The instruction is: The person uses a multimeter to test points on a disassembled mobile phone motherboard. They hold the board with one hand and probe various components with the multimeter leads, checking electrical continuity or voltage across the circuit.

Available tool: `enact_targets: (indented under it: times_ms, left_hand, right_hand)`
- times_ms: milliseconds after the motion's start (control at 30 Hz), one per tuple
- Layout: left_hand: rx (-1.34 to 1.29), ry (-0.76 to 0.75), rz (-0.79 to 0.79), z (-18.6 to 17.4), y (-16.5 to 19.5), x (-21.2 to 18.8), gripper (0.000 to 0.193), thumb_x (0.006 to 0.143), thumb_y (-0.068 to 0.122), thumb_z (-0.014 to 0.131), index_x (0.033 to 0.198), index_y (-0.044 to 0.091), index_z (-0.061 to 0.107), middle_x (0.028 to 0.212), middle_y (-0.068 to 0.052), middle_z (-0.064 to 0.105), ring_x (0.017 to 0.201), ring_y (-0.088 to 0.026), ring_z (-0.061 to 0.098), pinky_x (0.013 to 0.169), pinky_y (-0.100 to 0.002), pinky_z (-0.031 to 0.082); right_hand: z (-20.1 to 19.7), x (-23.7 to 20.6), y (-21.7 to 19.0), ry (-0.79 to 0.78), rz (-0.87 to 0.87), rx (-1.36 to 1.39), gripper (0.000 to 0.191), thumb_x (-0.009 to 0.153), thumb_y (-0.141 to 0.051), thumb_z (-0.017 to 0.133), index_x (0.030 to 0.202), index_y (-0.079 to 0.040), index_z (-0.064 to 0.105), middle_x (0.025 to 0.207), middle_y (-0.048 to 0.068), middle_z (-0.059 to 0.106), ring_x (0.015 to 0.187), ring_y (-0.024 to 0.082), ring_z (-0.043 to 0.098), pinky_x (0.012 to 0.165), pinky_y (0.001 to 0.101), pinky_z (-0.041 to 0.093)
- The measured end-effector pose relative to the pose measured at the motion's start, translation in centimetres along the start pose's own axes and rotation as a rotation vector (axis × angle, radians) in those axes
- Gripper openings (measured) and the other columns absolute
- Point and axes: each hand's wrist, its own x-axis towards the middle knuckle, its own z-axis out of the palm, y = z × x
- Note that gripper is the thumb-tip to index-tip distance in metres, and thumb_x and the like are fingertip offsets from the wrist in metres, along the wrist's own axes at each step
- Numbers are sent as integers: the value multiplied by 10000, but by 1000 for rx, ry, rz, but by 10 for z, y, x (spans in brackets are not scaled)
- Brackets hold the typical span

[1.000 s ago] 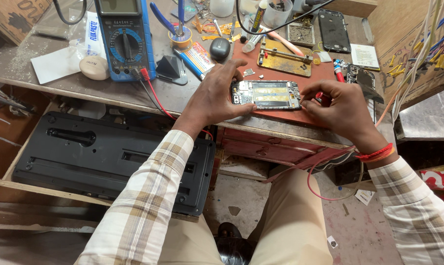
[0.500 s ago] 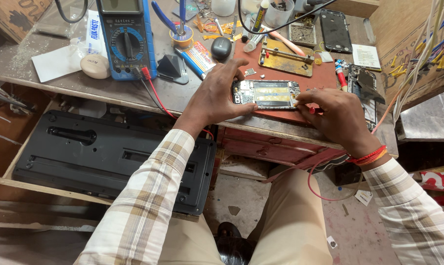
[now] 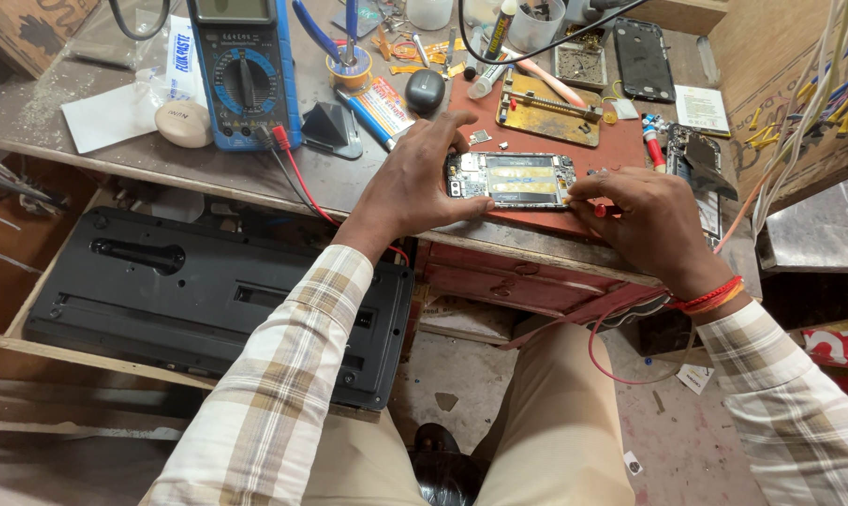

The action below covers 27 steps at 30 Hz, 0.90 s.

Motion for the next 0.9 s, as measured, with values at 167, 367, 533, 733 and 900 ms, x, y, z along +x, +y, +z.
enact_targets:
  times_ms: [167,367,533,733,900]
  left_hand:
    - [-6,9,16,-1,0,0,909,711,367,938,1430,105,448,1060,-87,655,1086,-302,631,1005,-450,491]
    - [-1,9,-5,0,0,0,913,694,369,942,1422,115,453,1052,-78,656,1077,-298,632,992,-454,496]
    - [-2,20,5,0,0,0,911,696,370,947,1421,125,452,1052,-71,655,1078,-292,633,991,-453,504]
    - [-2,18,1,1,-1,-1,913,696,363,945,1426,125,450,1057,-73,657,1083,-294,634,987,-452,506]
    - [3,21,15,2,-1,0,919,700,375,948,1424,114,446,1056,-78,658,1083,-293,634,1002,-453,502]
  right_hand:
    - [-3,6,5,-54,-39,-15,158,858,-149,813,1005,-130,757,891,79,742,767,263,703,658,382,537]
    - [-6,8,5,-78,-72,-42,189,833,-148,811,1011,-137,748,874,67,741,775,266,705,648,388,532]
    - [-7,9,2,-67,-94,-53,177,847,-163,811,1010,-138,746,868,69,734,761,261,699,640,385,528]
    - [-12,12,-2,-124,-124,-186,127,869,-199,762,994,-178,752,818,52,717,748,252,690,606,394,519]
    - [-15,23,-7,-250,-168,-362,177,916,-330,724,869,-163,687,675,24,633,702,209,667,529,391,509]
